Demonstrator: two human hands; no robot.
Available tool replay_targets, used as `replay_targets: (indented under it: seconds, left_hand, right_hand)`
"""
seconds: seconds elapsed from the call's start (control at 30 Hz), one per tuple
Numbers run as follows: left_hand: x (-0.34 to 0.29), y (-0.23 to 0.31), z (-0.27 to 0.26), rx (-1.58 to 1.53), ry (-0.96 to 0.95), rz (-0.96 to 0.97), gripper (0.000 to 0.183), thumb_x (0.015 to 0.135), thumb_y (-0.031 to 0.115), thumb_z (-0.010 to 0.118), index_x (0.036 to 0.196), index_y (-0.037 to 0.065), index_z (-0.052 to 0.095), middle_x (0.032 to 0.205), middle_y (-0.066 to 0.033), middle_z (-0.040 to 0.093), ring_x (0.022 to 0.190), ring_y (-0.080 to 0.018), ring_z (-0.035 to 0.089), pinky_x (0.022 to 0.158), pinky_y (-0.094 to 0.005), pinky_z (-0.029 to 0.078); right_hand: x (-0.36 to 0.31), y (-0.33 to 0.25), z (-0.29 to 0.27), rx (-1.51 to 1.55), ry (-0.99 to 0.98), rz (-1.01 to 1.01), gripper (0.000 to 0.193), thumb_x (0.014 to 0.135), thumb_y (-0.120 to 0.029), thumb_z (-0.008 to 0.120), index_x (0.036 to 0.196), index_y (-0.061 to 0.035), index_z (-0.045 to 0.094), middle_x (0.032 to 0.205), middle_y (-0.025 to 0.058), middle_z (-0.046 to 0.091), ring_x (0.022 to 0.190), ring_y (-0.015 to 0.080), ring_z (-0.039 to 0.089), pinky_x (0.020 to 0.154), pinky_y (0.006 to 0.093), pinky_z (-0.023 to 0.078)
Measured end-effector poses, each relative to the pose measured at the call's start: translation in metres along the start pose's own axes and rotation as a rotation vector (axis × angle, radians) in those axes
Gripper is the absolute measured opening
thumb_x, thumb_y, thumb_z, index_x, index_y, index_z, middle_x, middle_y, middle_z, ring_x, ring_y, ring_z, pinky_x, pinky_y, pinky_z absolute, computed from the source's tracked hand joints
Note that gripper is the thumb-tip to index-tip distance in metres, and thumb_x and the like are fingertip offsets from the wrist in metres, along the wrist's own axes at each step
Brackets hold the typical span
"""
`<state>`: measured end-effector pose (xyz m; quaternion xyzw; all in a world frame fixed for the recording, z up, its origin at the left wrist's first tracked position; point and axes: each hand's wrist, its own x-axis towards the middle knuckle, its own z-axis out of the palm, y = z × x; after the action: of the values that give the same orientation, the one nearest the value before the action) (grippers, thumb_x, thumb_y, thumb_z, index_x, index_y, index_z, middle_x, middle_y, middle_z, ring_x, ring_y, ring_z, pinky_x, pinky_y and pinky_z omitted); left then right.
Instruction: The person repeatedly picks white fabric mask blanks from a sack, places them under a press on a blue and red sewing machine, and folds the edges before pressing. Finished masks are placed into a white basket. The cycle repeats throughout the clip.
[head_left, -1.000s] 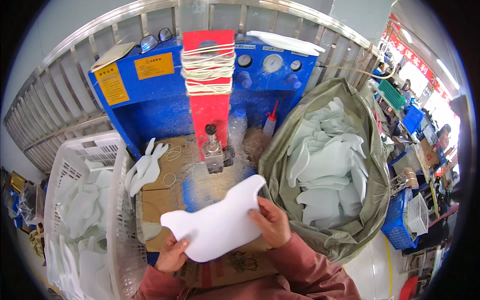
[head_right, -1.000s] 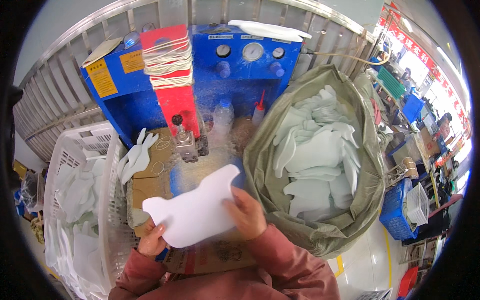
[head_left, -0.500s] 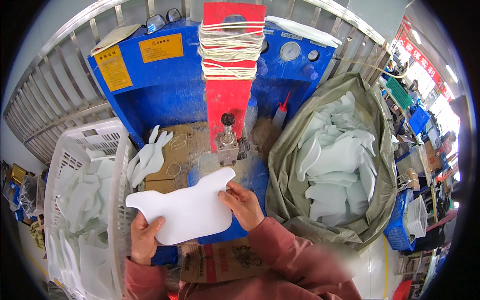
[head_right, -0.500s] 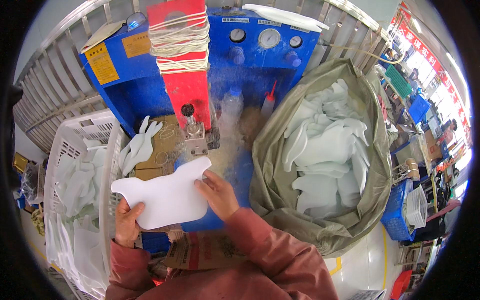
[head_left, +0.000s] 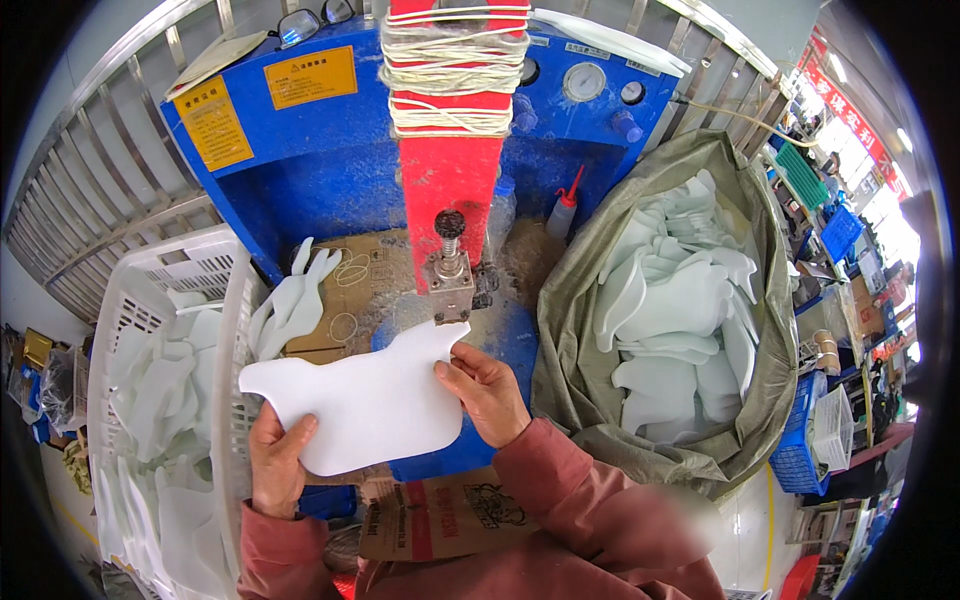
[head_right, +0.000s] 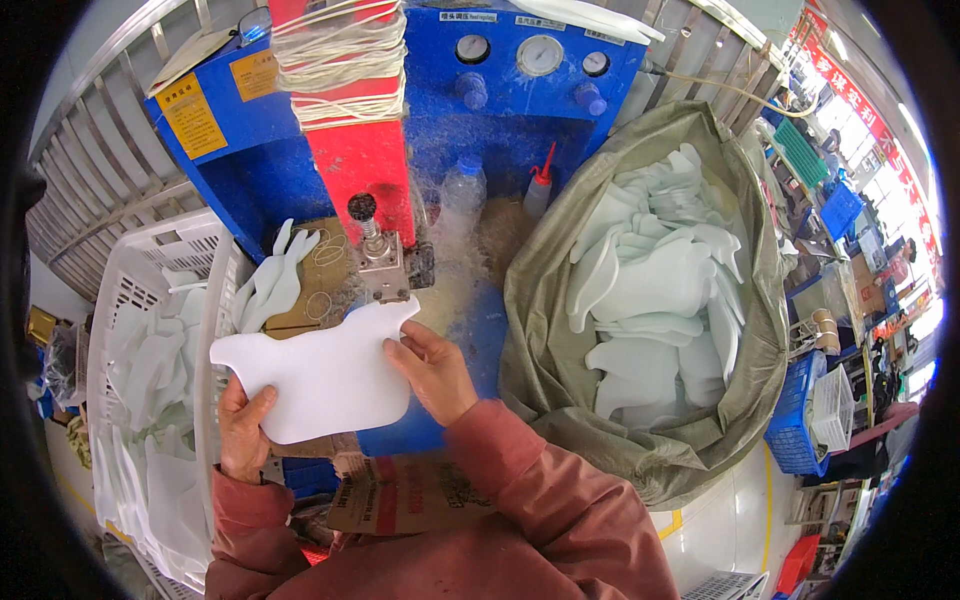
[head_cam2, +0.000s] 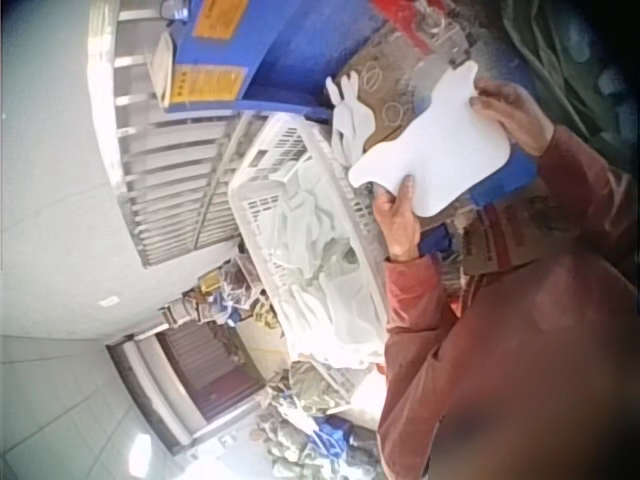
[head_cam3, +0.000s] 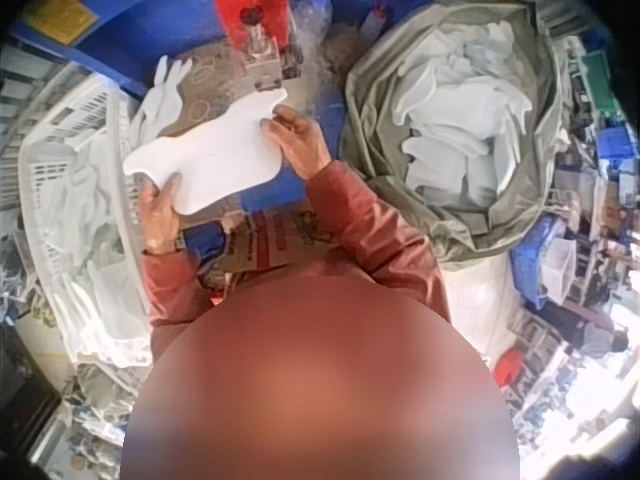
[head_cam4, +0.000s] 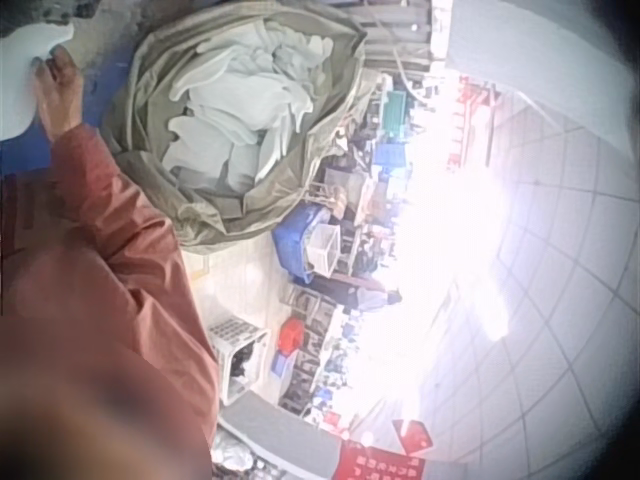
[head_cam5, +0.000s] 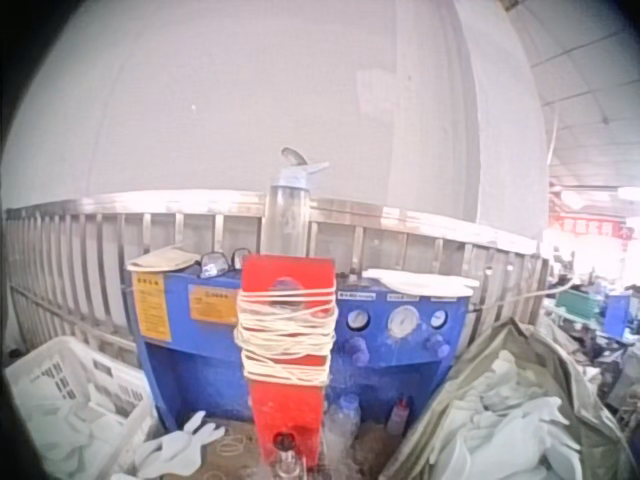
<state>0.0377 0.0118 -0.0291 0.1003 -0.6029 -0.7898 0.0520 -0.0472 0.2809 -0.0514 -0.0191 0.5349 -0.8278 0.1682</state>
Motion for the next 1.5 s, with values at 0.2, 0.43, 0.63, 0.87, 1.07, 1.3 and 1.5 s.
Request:
replay_targets:
  seconds: [0.2,0.43,0.63,0.87,1.07,1.3,1.5]
  left_hand:
    - [-0.001,0.005,0.006,-0.011,0.029,-0.020,0.047,0.097,-0.006,0.061,0.143,-0.004,0.053,0.130,-0.0100,0.067,0.116,-0.0179,0.065,0.103,-0.0333,0.050]
    - [0.004,0.004,0.011,0.026,-0.013,-0.012,0.048,0.098,-0.004,0.060,0.145,-0.002,0.053,0.131,-0.0102,0.066,0.118,-0.0187,0.065,0.103,-0.0346,0.051]
    - [0.010,-0.001,0.017,0.038,-0.022,0.002,0.049,0.098,-0.002,0.061,0.146,-0.002,0.052,0.131,-0.0101,0.067,0.117,-0.0184,0.066,0.103,-0.0345,0.051]
    - [0.024,0.000,0.029,0.003,-0.053,-0.029,0.048,0.097,-0.005,0.062,0.144,-0.003,0.053,0.129,-0.0089,0.067,0.114,-0.0162,0.065,0.101,-0.0319,0.050]
    - [0.033,-0.002,0.037,0.014,-0.099,-0.044,0.047,0.097,-0.005,0.063,0.144,-0.002,0.054,0.127,-0.0080,0.067,0.113,-0.0157,0.065,0.100,-0.0312,0.051]
    - [0.043,-0.009,0.049,0.011,-0.146,-0.031,0.045,0.097,-0.001,0.066,0.141,-0.003,0.055,0.125,-0.0072,0.068,0.110,-0.0137,0.065,0.098,-0.0305,0.052]
    - [0.051,-0.015,0.062,0.009,-0.191,-0.059,0.042,0.097,0.001,0.068,0.137,-0.002,0.058,0.121,-0.0060,0.069,0.105,-0.0114,0.065,0.093,-0.0292,0.053]
  right_hand:
    - [-0.001,0.000,0.000,0.018,-0.007,0.007,0.026,0.103,-0.015,0.067,0.123,0.0018,0.064,0.096,-0.0035,0.064,0.084,0.0014,0.053,0.072,0.0203,0.045]
    - [0.000,0.000,-0.003,0.057,0.035,-0.005,0.030,0.103,-0.013,0.068,0.127,0.0042,0.064,0.101,-0.0016,0.066,0.086,0.0030,0.056,0.074,0.0209,0.047]
    - [0.002,0.001,-0.010,0.068,0.064,-0.033,0.032,0.103,-0.012,0.068,0.129,0.0044,0.064,0.097,-0.0025,0.065,0.085,0.0032,0.056,0.073,0.0213,0.046]
    - [0.005,-0.006,-0.025,-0.007,0.090,-0.056,0.033,0.102,-0.014,0.069,0.129,0.0046,0.064,0.098,-0.0018,0.067,0.084,0.0041,0.059,0.072,0.0216,0.047]
    - [0.005,-0.005,-0.033,0.030,0.146,-0.093,0.032,0.102,-0.014,0.069,0.129,0.0035,0.065,0.101,-0.0001,0.070,0.086,0.0049,0.061,0.074,0.0213,0.049]
    - [0.002,-0.012,-0.047,0.048,0.146,-0.107,0.032,0.103,-0.013,0.068,0.130,0.0033,0.064,0.109,0.0024,0.071,0.093,0.0069,0.064,0.081,0.0230,0.052]
    - [-0.002,-0.021,-0.058,0.020,0.185,-0.156,0.032,0.103,-0.012,0.066,0.131,0.0036,0.065,0.113,0.0033,0.072,0.097,0.0086,0.065,0.086,0.0239,0.052]
